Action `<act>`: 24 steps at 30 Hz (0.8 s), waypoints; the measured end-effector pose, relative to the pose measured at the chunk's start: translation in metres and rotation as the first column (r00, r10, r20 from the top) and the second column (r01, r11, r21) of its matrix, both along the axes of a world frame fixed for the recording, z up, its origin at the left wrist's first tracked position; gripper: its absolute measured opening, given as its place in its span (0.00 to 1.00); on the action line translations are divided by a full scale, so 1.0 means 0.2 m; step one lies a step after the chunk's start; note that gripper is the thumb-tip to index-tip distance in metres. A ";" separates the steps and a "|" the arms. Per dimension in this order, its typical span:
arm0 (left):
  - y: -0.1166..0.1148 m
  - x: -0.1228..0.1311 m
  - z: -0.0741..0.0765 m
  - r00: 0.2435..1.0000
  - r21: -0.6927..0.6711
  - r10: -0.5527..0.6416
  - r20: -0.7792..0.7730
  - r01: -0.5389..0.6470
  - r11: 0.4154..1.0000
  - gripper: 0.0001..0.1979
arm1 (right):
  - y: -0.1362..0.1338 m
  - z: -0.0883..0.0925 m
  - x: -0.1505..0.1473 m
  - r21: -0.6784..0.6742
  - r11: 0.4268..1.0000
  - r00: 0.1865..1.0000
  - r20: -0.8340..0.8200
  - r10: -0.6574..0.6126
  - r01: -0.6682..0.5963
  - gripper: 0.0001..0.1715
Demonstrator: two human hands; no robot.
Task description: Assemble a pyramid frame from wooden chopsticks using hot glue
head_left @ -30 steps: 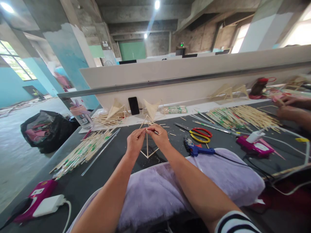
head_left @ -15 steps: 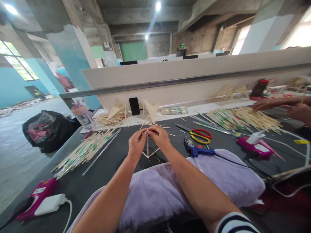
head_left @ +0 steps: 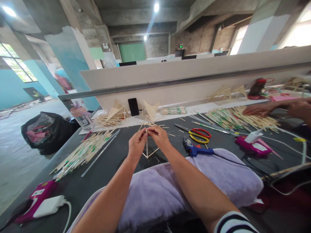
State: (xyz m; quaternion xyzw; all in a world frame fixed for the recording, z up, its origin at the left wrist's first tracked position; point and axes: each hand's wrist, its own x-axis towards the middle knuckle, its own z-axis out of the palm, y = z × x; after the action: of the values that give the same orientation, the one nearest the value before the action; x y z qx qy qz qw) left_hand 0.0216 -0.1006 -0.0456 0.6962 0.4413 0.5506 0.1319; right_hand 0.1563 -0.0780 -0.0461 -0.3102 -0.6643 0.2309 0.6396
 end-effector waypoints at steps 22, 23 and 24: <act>0.02 0.00 -0.03 1.000 0.011 -0.017 0.015 0.017 1.000 0.16 | 0.01 0.00 0.02 0.189 0.982 0.994 0.107 -0.038 0.017 0.11; 0.02 0.00 -0.03 1.000 0.011 -0.019 0.021 0.019 1.000 0.16 | 0.01 0.00 0.02 0.193 0.981 0.992 0.113 -0.051 0.029 0.11; 0.02 0.00 -0.03 0.999 0.011 -0.022 0.025 0.022 1.000 0.16 | 0.01 0.00 0.02 0.197 0.980 0.990 0.122 -0.066 0.041 0.11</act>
State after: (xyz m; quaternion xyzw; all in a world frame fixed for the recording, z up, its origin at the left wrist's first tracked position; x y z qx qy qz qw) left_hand 0.0219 -0.0959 -0.0523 0.6946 0.4289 0.5603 0.1400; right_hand 0.1612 -0.0753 -0.0456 -0.2783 -0.7148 0.1275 0.6288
